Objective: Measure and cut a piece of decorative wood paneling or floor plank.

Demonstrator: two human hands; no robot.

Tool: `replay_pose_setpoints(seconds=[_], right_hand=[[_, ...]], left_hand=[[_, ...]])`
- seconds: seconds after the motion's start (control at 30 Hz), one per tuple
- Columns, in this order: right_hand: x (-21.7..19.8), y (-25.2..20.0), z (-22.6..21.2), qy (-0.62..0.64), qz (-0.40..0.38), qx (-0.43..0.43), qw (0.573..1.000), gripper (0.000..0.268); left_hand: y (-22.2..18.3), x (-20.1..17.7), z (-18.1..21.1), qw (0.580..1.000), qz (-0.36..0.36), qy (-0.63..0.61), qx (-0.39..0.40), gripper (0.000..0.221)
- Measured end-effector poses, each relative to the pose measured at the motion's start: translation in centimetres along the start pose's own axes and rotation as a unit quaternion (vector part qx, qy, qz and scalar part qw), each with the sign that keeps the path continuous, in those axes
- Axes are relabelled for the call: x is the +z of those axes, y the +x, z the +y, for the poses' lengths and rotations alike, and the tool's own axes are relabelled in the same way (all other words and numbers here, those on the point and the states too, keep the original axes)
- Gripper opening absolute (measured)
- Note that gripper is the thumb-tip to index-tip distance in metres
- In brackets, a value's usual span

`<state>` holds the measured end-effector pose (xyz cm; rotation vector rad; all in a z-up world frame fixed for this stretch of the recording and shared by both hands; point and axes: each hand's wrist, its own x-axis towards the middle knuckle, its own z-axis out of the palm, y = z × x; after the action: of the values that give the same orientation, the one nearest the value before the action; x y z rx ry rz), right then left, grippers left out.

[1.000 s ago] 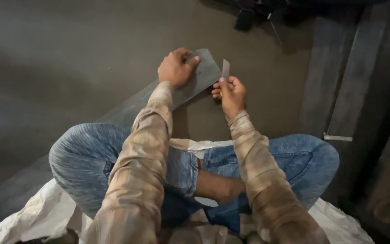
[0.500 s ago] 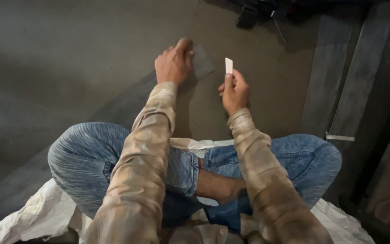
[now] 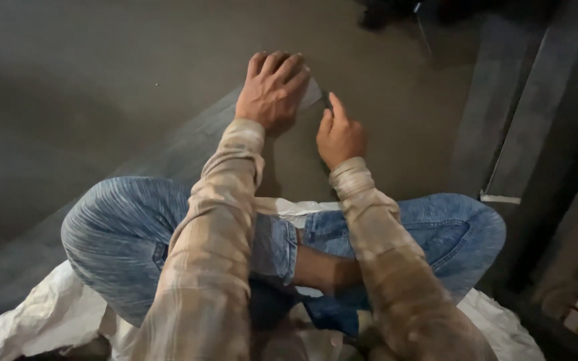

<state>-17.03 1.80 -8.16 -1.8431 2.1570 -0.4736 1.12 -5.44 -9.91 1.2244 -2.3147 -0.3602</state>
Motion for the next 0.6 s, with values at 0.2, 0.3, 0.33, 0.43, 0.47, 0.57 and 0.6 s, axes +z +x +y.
replay_pose_setpoints(seconds=[0.2, 0.3, 0.33, 0.43, 0.47, 0.57, 0.6], right_hand=[[1.0, 0.3, 0.0, -0.032, 0.004, -0.014, 0.999, 0.034], [1.1, 0.3, -0.3, -0.026, 0.027, -0.032, 0.999, 0.033], [1.1, 0.3, -0.5, -0.029, 0.024, -0.035, 0.999, 0.033], [1.3, 0.1, -0.1, -0.074, -0.006, 0.004, 0.997, 0.035], [1.6, 0.2, 0.5, -0.033, 0.014, -0.041, 0.999, 0.034], [1.9, 0.2, 0.8, -0.004, 0.044, -0.095, 0.995, 0.033], [1.8, 0.1, 0.6, -0.014, 0.056, -0.101, 0.993, 0.034]], left_hand=[[0.3, -1.2, -0.2, 0.999, -0.011, -0.032, -0.016, 0.046], [0.3, -1.4, -0.2, 0.998, -0.025, -0.055, -0.035, 0.048], [0.3, -1.3, -0.4, 0.997, -0.023, -0.057, -0.039, 0.048], [0.2, -1.2, -0.4, 0.998, -0.021, -0.055, -0.039, 0.048], [0.4, -1.3, -0.4, 0.998, -0.033, -0.045, -0.038, 0.050], [0.4, -0.9, -0.7, 0.998, -0.041, -0.040, -0.037, 0.052], [0.3, -0.7, -0.8, 0.998, -0.040, -0.045, -0.034, 0.052]])
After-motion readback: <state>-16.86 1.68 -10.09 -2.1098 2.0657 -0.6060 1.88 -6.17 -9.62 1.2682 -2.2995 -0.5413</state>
